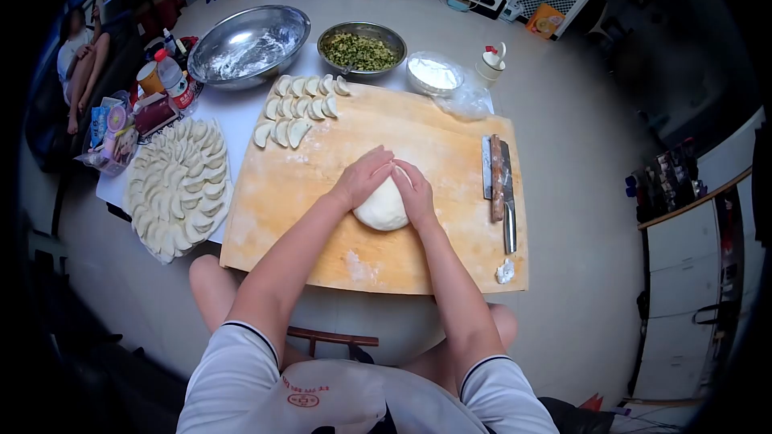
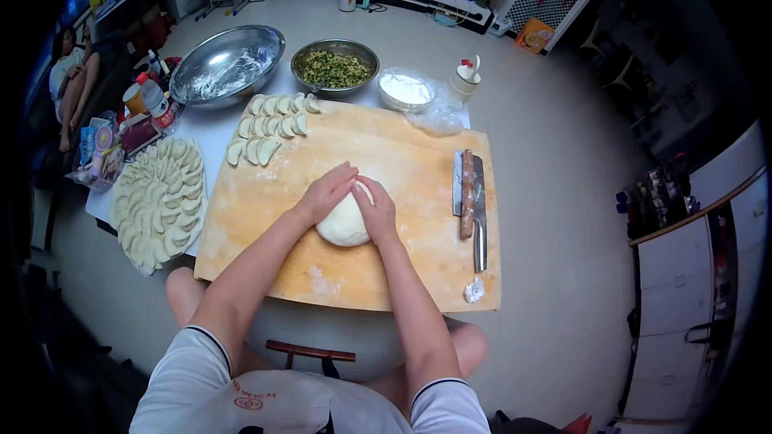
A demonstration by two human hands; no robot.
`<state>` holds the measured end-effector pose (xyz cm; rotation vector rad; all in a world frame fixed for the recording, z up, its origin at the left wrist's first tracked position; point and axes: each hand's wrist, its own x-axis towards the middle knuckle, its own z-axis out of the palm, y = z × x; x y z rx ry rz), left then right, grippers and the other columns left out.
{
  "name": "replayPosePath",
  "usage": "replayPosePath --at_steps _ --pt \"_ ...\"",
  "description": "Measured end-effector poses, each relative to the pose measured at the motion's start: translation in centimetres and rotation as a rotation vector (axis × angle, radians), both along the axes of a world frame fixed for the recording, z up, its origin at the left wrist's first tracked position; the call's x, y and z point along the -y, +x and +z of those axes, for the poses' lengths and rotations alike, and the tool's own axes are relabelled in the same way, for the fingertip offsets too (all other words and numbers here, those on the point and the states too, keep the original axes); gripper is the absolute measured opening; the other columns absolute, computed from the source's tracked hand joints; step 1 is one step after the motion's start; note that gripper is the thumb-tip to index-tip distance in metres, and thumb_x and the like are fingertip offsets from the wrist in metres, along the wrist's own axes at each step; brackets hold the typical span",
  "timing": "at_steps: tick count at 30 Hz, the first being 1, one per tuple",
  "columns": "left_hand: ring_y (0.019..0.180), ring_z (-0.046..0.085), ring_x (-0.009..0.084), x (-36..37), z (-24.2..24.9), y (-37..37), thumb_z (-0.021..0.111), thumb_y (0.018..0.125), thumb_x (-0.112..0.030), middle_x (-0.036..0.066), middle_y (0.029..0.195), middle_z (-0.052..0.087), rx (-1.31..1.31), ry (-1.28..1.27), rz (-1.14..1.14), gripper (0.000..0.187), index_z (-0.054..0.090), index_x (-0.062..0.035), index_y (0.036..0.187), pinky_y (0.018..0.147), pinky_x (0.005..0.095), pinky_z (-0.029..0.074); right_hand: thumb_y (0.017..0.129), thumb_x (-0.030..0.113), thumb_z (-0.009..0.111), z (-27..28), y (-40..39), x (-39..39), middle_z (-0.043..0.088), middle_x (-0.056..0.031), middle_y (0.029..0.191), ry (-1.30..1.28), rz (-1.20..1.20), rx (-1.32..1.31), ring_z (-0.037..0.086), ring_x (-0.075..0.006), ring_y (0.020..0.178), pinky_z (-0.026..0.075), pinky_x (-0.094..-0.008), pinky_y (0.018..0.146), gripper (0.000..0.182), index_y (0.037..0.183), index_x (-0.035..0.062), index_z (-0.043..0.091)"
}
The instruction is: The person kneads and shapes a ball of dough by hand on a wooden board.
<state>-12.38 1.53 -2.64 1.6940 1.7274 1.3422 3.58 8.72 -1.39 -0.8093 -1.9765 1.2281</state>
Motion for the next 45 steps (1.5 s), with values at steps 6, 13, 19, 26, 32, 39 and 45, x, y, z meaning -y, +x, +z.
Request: replayPosePath --at_steps 6,13,19,26,32,39,45 --pt "0.141 0.035 0.0326 5.9 0.1 3.8 0.052 0.099 -0.028 0.022 0.147 0.043 0.439 -0.027 0.288 0.053 0.045 0.0052 0.14 0.115 0.0353 0.029 0.097 0.028 0.058 0.3 1.2 4.0 0.058 -0.0178 0.129 0.093 -0.171 0.005 0.054 -0.0295 0.122 0.042 -0.0358 0.102 0.041 0.127 0.0003 0.058" --pt "0.144 0.03 0.0354 14.0 1.5 9.8 0.052 0.099 -0.022 0.024 0.153 0.033 0.119 -0.011 0.352 0.059 0.032 0.0051 0.148 0.118 0.0389 0.024 0.098 0.022 0.056 1.1 6.8 13.3 0.049 -0.022 0.132 0.042 -0.289 0.038 0.047 -0.0357 0.124 0.039 -0.0405 0.104 0.043 0.133 -0.0032 0.051" --pt "0.136 0.037 0.0424 9.6 0.9 9.8 0.056 0.097 -0.027 0.028 0.145 0.041 -0.014 0.032 0.429 0.058 0.039 0.0076 0.141 0.113 0.0452 0.03 0.095 0.025 0.059 2.8 6.5 9.3 0.056 -0.0204 0.125 0.328 -0.33 0.079 0.053 -0.0361 0.118 0.042 -0.0416 0.1 0.042 0.127 -0.0012 0.056" --pt "0.12 0.053 0.038 0.4 0.3 3.5 0.053 0.098 -0.034 0.025 0.126 0.058 0.118 0.056 0.343 0.049 0.056 0.0056 0.127 0.104 0.0412 0.04 0.096 0.038 0.054 0.2 0.9 3.5 0.065 -0.0173 0.116 0.197 -0.294 0.13 0.061 -0.0339 0.109 0.047 -0.0409 0.092 0.043 0.118 0.0025 0.064" --pt "0.122 0.05 0.0392 2.4 0.8 4.6 0.054 0.097 -0.035 0.025 0.126 0.057 0.1 -0.084 0.359 0.05 0.055 0.0055 0.127 0.104 0.0416 0.039 0.097 0.035 0.054 1.0 1.5 3.8 0.063 -0.0181 0.119 0.178 -0.251 0.111 0.058 -0.0342 0.112 0.045 -0.0405 0.095 0.042 0.12 0.0009 0.062" --pt "0.138 0.031 0.0465 14.6 1.6 12.3 0.058 0.095 -0.026 0.03 0.15 0.029 0.058 0.089 0.364 0.068 0.029 0.0071 0.147 0.115 0.0463 0.027 0.097 0.03 0.056 0.1 5.6 12.9 0.049 -0.0236 0.135 0.323 -0.312 0.103 0.053 -0.0362 0.117 0.042 -0.0423 0.1 0.05 0.134 -0.0044 0.049" --pt "0.138 0.032 0.0466 11.8 1.3 12.2 0.059 0.095 -0.026 0.03 0.146 0.037 -0.041 0.076 0.458 0.062 0.037 0.0084 0.142 0.113 0.0467 0.031 0.096 0.024 0.06 3.1 10.0 14.6 0.054 -0.0192 0.119 0.075 -0.206 0.185 0.056 -0.0302 0.104 0.047 -0.0385 0.089 0.043 0.127 -0.0041 0.054"
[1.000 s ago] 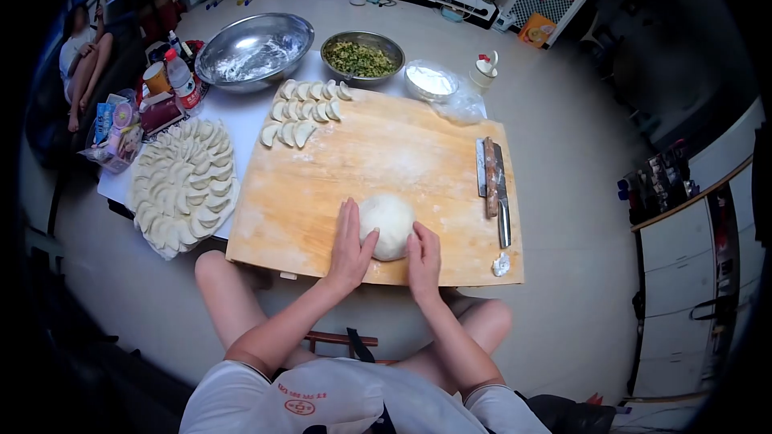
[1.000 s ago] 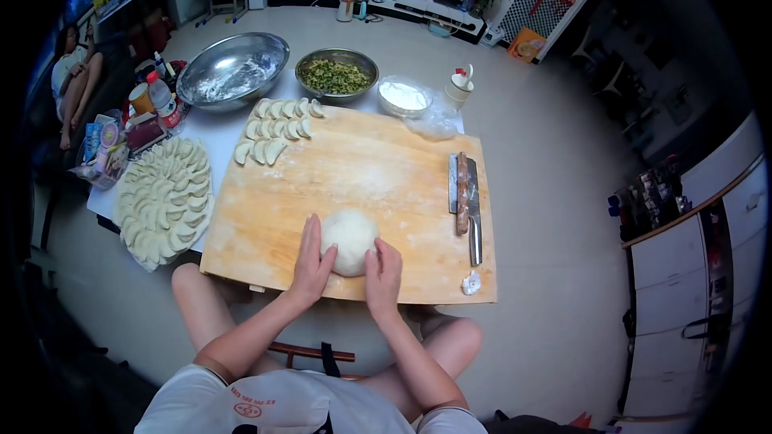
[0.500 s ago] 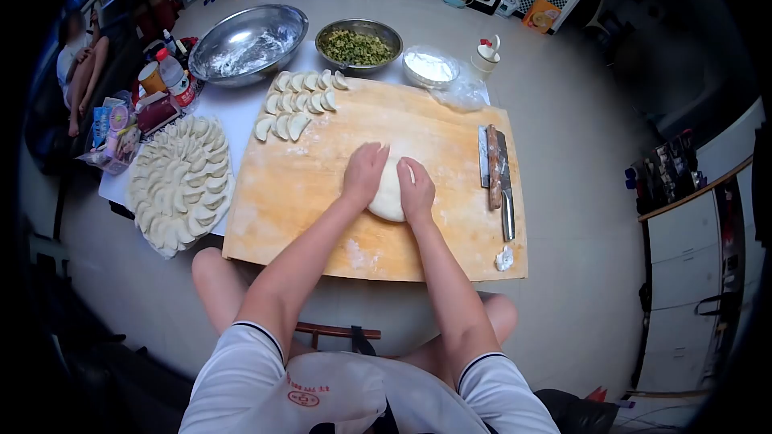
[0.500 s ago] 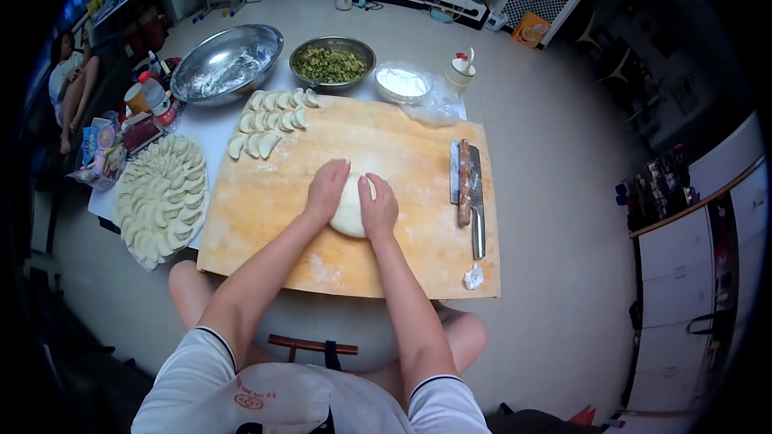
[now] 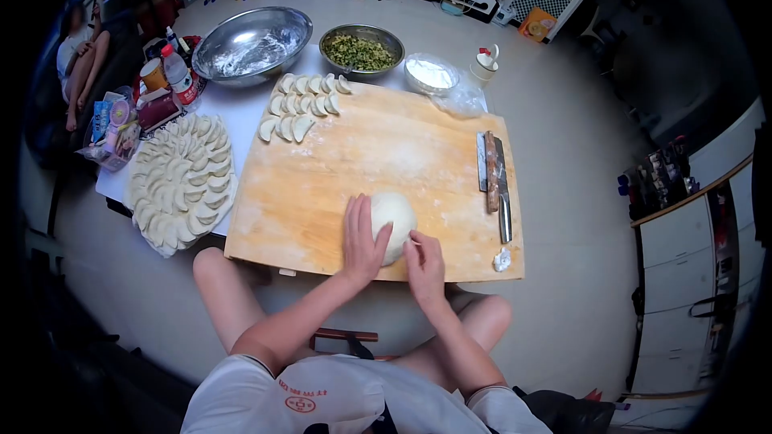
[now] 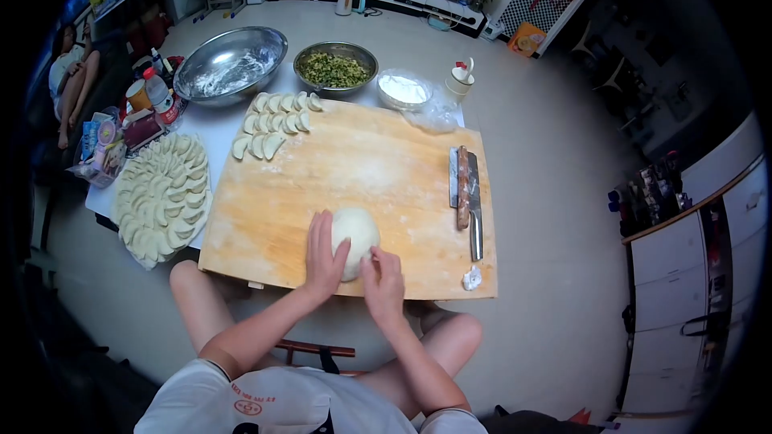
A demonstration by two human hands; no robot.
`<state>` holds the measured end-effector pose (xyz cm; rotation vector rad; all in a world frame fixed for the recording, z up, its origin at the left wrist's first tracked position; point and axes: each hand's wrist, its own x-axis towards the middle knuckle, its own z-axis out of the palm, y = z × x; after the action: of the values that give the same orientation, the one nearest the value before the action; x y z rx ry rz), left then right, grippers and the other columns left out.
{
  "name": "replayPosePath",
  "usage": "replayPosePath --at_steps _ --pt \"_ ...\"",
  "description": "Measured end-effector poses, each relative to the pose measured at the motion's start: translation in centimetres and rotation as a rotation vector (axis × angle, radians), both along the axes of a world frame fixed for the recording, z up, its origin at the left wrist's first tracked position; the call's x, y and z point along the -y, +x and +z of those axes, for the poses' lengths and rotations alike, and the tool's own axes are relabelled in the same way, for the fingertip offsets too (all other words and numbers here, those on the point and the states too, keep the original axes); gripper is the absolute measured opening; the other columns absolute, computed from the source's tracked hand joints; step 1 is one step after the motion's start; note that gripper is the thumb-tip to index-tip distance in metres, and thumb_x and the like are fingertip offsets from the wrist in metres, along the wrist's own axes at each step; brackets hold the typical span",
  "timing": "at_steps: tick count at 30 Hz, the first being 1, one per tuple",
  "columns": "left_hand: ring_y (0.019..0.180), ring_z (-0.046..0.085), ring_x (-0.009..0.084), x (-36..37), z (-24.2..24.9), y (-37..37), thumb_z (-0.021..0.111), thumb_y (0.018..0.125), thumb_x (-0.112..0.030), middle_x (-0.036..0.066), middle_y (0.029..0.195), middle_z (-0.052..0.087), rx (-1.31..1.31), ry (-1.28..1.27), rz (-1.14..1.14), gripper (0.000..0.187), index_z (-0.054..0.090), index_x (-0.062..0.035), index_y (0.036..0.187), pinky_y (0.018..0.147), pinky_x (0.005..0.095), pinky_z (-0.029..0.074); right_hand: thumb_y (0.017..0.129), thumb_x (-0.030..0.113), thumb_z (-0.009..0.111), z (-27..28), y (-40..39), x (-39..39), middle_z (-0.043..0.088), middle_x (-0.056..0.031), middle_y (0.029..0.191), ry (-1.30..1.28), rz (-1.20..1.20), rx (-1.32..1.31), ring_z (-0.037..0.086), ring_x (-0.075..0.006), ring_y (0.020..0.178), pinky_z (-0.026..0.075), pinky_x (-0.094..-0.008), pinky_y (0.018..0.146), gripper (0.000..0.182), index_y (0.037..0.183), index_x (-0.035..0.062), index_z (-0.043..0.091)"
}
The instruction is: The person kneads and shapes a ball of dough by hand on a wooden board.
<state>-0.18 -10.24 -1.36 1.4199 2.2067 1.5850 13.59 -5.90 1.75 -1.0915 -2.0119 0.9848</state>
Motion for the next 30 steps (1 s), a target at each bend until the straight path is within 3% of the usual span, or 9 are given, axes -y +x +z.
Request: replayPosePath --at_steps 2,5,10,12,14,19,22,26,30 --pt "0.138 0.034 0.0421 -3.3 -0.2 -3.1 0.057 0.096 -0.027 0.028 0.145 0.04 0.041 -0.066 -0.131 0.057 0.042 0.0073 0.139 0.113 0.0441 0.031 0.097 0.022 0.06 1.4 -0.7 -3.1 0.054 -0.0169 0.113 0.015 -0.028 0.126 0.055 -0.0272 0.103 0.045 -0.0336 0.093 0.038 0.125 -0.0027 0.056" --pt "0.138 0.038 0.0363 -8.4 0.0 -9.0 0.054 0.098 -0.027 0.026 0.145 0.042 0.02 -0.16 -0.315 0.051 0.047 0.0052 0.136 0.115 0.0408 0.029 0.095 0.029 0.06 -0.1 -4.3 -8.7 0.053 -0.0219 0.131 0.35 -0.128 -0.005 0.048 -0.0368 0.123 0.037 -0.0437 0.106 0.046 0.126 -0.0045 0.055" --pt "0.135 0.04 0.0396 -8.6 -0.9 -9.5 0.056 0.097 -0.029 0.026 0.143 0.044 0.031 0.015 0.087 0.053 0.047 0.0057 0.135 0.113 0.0435 0.032 0.099 0.032 0.054 -3.9 -8.7 -15.0 0.055 -0.021 0.135 0.036 0.104 -0.102 0.053 -0.0351 0.123 0.037 -0.0428 0.106 0.044 0.127 -0.0015 0.058" --pt "0.133 0.042 0.0393 -7.4 -3.3 -7.0 0.057 0.097 -0.029 0.026 0.142 0.046 0.097 -0.046 0.086 0.053 0.047 0.0059 0.135 0.112 0.0433 0.034 0.099 0.032 0.053 -4.1 -9.1 -14.5 0.058 -0.0203 0.131 -0.089 0.196 -0.108 0.056 -0.034 0.12 0.038 -0.0417 0.106 0.042 0.126 0.0 0.059" --pt "0.129 0.048 0.037 -6.1 -0.3 -6.0 0.057 0.096 -0.027 0.024 0.137 0.052 0.115 -0.099 0.0 0.052 0.047 0.0052 0.136 0.11 0.0404 0.037 0.099 0.031 0.052 -2.1 -9.0 -13.0 0.062 -0.0196 0.125 -0.247 0.175 -0.169 0.059 -0.033 0.116 0.04 -0.0406 0.104 0.04 0.125 0.0013 0.06" --pt "0.133 0.045 0.0342 -5.9 0.6 -7.7 0.058 0.096 -0.025 0.021 0.138 0.053 0.491 -0.071 -0.22 0.051 0.047 0.0034 0.138 0.112 0.0389 0.034 0.097 0.031 0.056 -3.1 -6.5 -7.6 0.054 -0.0237 0.133 0.012 -0.003 -0.143 0.051 -0.0371 0.124 0.039 -0.0413 0.105 0.05 0.133 -0.0027 0.052" --pt "0.138 0.038 0.0343 -3.9 0.1 -7.2 0.057 0.096 -0.024 0.02 0.141 0.05 0.093 0.023 0.138 0.052 0.047 0.0031 0.139 0.115 0.0408 0.029 0.096 0.03 0.058 -2.0 -3.7 -4.4 0.05 -0.0251 0.137 0.016 0.019 -0.085 0.048 -0.0385 0.128 0.038 -0.0431 0.107 0.053 0.136 -0.0039 0.048" --pt "0.135 0.039 0.0387 -3.5 -1.6 -4.9 0.056 0.097 -0.027 0.026 0.138 0.049 0.027 -0.13 -0.072 0.05 0.049 0.0058 0.133 0.114 0.0424 0.029 0.094 0.027 0.061 -2.0 -3.8 -4.5 0.047 -0.0253 0.139 0.281 -0.072 -0.076 0.045 -0.0396 0.129 0.037 -0.0447 0.107 0.056 0.137 -0.0045 0.045" --pt "0.133 0.041 0.0372 -5.5 0.5 -3.4 0.058 0.095 -0.035 0.023 0.138 0.05 0.444 -0.091 -0.006 0.054 0.05 0.0026 0.133 0.115 0.0463 0.025 0.094 0.029 0.062 -3.1 -7.3 -4.8 0.047 -0.0215 0.141 0.182 -0.139 -0.085 0.044 -0.0382 0.131 0.033 -0.044 0.111 0.058 0.14 -0.0016 0.045"
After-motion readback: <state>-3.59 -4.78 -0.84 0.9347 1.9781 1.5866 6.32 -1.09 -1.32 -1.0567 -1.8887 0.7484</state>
